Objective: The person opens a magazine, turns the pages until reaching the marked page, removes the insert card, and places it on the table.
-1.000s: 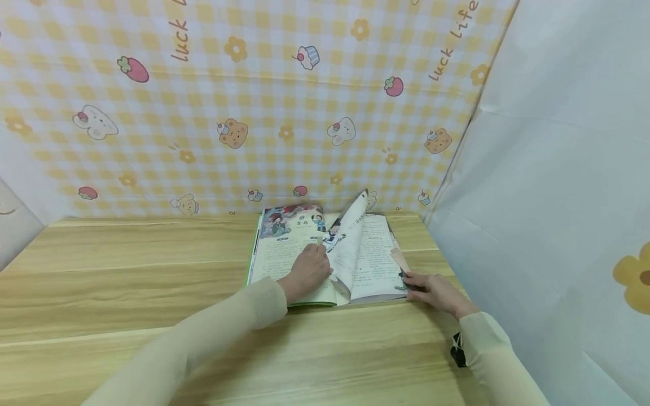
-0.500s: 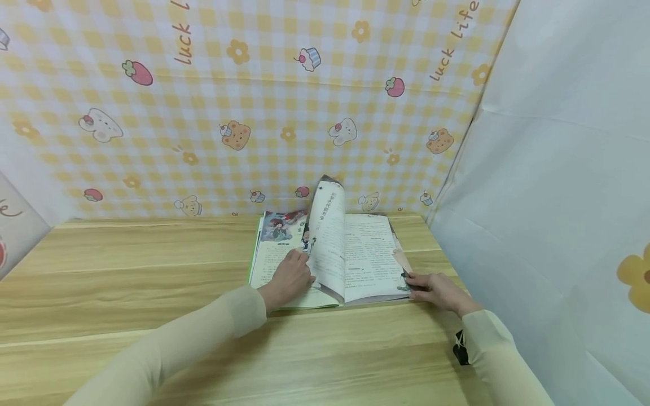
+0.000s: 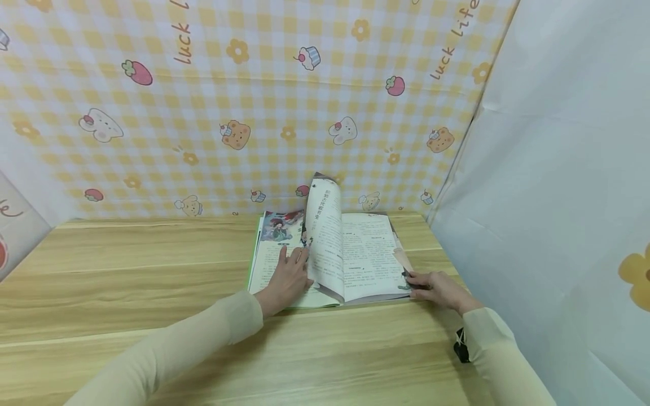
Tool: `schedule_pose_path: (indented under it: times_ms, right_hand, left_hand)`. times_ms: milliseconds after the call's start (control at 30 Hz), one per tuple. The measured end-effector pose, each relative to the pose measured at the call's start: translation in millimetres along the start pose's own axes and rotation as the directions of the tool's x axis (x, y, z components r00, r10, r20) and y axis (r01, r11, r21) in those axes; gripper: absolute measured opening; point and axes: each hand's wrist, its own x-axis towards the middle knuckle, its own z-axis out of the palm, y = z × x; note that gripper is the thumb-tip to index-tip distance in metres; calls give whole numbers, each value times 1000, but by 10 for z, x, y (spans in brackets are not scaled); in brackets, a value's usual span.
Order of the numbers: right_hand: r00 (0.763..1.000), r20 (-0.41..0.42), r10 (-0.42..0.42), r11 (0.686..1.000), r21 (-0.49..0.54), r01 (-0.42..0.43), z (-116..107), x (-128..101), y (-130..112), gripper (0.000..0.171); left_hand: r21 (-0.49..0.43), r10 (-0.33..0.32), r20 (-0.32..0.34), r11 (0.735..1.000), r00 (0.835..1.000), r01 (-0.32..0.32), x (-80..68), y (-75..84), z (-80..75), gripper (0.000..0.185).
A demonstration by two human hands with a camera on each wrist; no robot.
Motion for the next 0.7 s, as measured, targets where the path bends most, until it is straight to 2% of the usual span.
schedule_pose_path:
  times_ms: [133,267,400,500,700]
  right_hand:
    - [1000,6,5,1000,-2,-5,0,1,3,46]
    - [1000,-1,-1,1000,-7,1,5,3,11,46]
    - [1000,3,-12,1000,-7,12,0,-2,14,45]
    - [1000,10,-22,1000,0,22,-11,-6,13,43]
    - [999,38,-26,999,43,25,-41,2,3,45]
  left_hand:
    - [-13,27,18,1000,999,-27,-36,5,-6,40]
    - [-8,50,-10,999,999,-50,-85,23,-2,34]
    - [4,37,-48,999,998,-37,-148,33,16,41]
    - [-2,27,-47,1000,999,-27,-208,22,15,46]
    - [-22,53,-43,998,998,-54,-336,-23,-24,46]
